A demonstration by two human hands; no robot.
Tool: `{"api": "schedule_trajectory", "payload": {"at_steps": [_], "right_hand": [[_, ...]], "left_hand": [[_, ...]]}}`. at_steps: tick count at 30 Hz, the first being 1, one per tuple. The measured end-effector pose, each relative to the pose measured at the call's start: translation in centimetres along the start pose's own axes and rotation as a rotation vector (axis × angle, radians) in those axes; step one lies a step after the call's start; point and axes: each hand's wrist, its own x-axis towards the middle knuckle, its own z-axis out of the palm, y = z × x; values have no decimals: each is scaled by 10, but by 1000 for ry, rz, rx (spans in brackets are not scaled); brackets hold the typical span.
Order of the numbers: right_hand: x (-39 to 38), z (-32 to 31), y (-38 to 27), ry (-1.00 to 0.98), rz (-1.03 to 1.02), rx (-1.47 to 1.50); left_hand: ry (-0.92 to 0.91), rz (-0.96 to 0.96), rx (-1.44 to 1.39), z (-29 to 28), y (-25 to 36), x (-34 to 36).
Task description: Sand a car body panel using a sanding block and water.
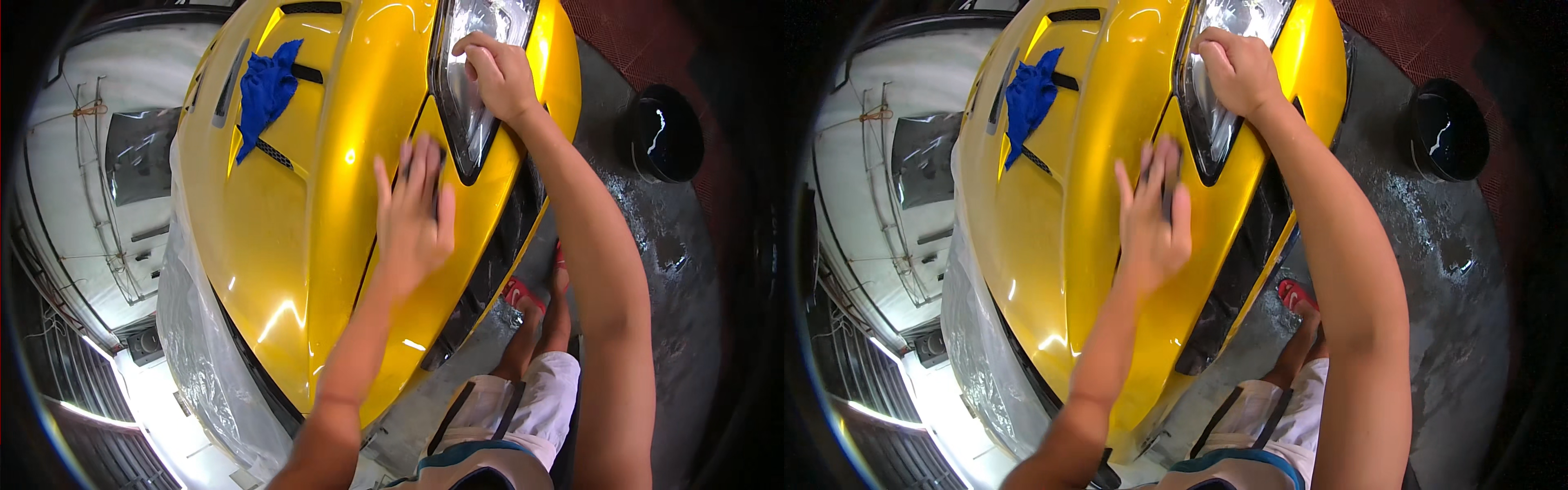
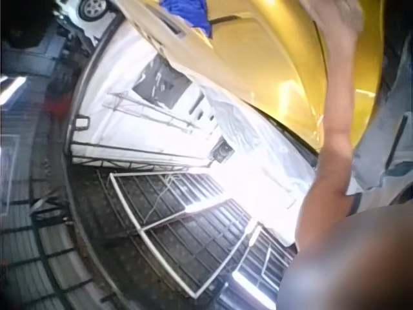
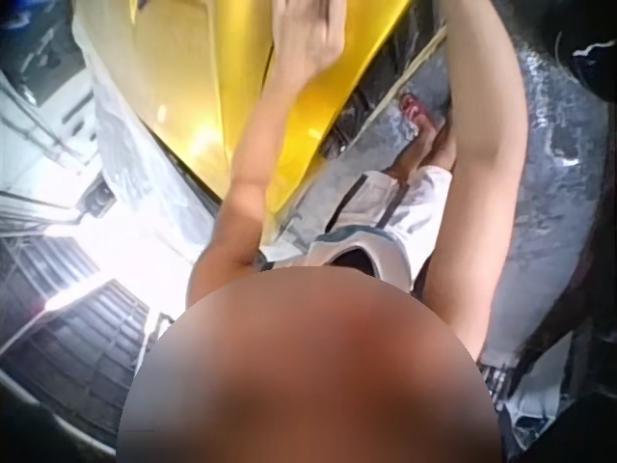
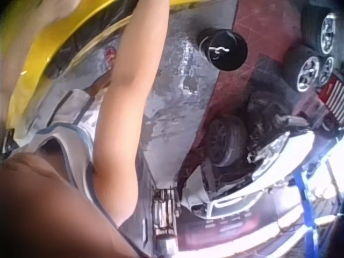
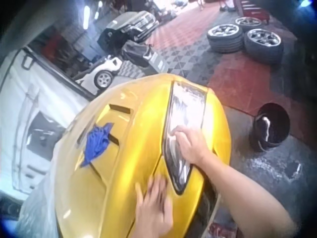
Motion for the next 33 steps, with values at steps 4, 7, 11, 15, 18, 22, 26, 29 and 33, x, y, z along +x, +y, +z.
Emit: {"api": "schedule_trajectory", "payload": {"at_steps": [4,7,11,15,18,22,26,29,33], "right_hand": [[2,-1,-8,-7,33,-57],[4,7,-19,-43,139,28],[-3,1,-2,12,-1,-80],[0,8,-11,-17,50,-176],[-3,7,-17,-34,121,-178],[-5,-2,-25,14,120,-205],[-3,12,-45,-65,257,-191],[-22,6,-36,-69,86,-247],[-26,2,-46,-40,210,-333]], "left_hand": [[-74,-113,-27,-11,16,-51],[-59,-10,20,-16,-3,9],[-122,-45,-20,-17,29,-81],[-95,55,31,-19,11,-33],[-75,67,-18,-15,-2,-37],[-188,-91,38,-22,37,-158],[-102,59,159,-20,9,-75],[-151,43,118,-16,19,-96],[-276,-20,39,-22,42,-161]]}}
